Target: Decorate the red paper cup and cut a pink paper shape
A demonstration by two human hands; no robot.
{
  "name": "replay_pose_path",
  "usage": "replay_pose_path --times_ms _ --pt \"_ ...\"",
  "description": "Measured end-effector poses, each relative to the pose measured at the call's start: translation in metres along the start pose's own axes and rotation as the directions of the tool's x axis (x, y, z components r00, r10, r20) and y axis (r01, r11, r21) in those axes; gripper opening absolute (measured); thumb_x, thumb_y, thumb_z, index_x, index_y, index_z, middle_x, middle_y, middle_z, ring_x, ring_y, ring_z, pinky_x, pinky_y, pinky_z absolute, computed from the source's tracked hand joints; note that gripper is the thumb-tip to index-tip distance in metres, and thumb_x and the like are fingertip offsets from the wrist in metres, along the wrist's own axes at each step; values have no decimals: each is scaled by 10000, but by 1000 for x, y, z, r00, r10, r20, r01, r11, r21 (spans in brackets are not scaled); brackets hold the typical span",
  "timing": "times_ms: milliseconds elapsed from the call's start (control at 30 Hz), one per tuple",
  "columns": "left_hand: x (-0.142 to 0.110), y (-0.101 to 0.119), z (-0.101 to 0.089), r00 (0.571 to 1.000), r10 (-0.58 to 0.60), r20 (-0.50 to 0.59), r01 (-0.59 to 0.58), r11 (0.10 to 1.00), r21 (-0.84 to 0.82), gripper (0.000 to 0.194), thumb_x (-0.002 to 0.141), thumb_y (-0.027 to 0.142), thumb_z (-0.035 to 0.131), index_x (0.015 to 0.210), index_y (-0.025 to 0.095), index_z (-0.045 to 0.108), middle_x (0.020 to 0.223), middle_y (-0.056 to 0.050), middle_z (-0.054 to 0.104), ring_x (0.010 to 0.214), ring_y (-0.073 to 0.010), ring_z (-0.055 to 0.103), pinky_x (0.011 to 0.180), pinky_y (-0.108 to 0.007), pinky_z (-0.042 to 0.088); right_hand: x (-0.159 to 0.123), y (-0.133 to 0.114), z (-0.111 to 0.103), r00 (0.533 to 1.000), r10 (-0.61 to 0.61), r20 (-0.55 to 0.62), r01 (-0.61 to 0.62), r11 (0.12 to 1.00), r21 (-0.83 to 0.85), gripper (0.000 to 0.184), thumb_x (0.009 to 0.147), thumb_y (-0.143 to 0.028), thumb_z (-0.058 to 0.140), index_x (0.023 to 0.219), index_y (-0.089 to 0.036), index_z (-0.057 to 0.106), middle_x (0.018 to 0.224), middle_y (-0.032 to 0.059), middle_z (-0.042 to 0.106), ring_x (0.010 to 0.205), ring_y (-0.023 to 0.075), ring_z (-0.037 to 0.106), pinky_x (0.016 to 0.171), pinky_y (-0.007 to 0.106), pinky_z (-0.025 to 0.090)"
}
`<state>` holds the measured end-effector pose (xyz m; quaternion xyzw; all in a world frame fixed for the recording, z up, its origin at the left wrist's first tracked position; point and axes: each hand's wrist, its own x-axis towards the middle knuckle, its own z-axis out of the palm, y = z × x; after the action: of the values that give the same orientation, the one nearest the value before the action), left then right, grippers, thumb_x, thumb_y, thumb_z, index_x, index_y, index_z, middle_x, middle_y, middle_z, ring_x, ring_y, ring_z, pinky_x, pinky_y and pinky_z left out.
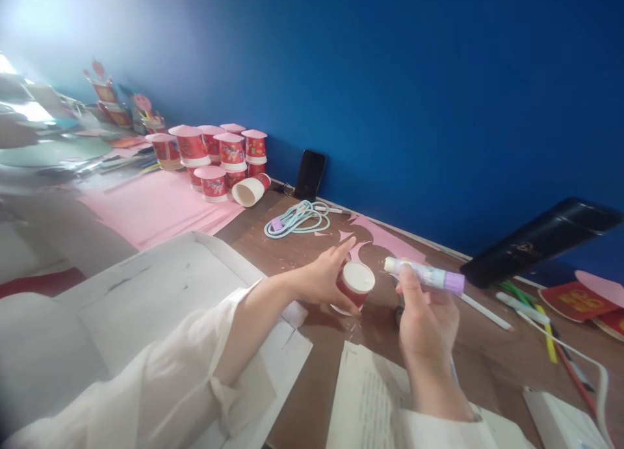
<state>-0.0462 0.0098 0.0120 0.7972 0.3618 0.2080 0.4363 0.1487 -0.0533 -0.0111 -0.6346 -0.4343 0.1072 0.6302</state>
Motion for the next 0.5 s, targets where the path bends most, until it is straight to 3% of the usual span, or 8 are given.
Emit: replay_pose_path --times_ms 167,267,333,400,500 --pt "-4 0 -10 998 0 64 1 1000 -27 1271 574 338 820 1578 252 45 1471 -133 462 1381 -368 399 1120 -500 349 -2 -2 0 1000 8 9 -7 999 -37 422 780 -579 677 905 -178 710 839 57 722 837 238 659 851 402 479" --pt "-7 2 -17 996 -22 89 26 999 -40 1370 548 379 835 1572 219 -61 1529 -159 389 1427 -368 334 1137 -486 331 -4 -7 -1 999 0 40 5 994 -111 448 775 -594 674 936 -179 725 894 77 739 927 277 662 895 430 461" --pt "-7 4 -16 997 -41 65 42 999 -11 1427 494 438 860 1569 212 -50 1556 -165 339 1457 -374 267 1158 -499 294 -4 -13 -1 998 20 66 -8 984 -176 488 763 -630 664 924 -175 733 887 92 742 949 304 658 905 455 452" --pt "-6 5 -13 997 -68 37 66 997 42 1366 462 483 869 1559 226 96 1532 -154 367 1440 -383 284 1147 -516 303 -4 -19 -1 996 45 79 -26 972 -234 536 745 -681 642 890 -175 738 870 103 741 940 322 658 904 470 446" --pt "-4 8 -8 992 -123 14 121 985 120 1119 475 556 851 1427 221 366 1391 -135 504 1325 -377 431 1075 -510 385 -4 -26 0 996 53 77 -29 959 -283 592 722 -740 602 856 -180 739 837 108 738 896 331 662 880 470 448"
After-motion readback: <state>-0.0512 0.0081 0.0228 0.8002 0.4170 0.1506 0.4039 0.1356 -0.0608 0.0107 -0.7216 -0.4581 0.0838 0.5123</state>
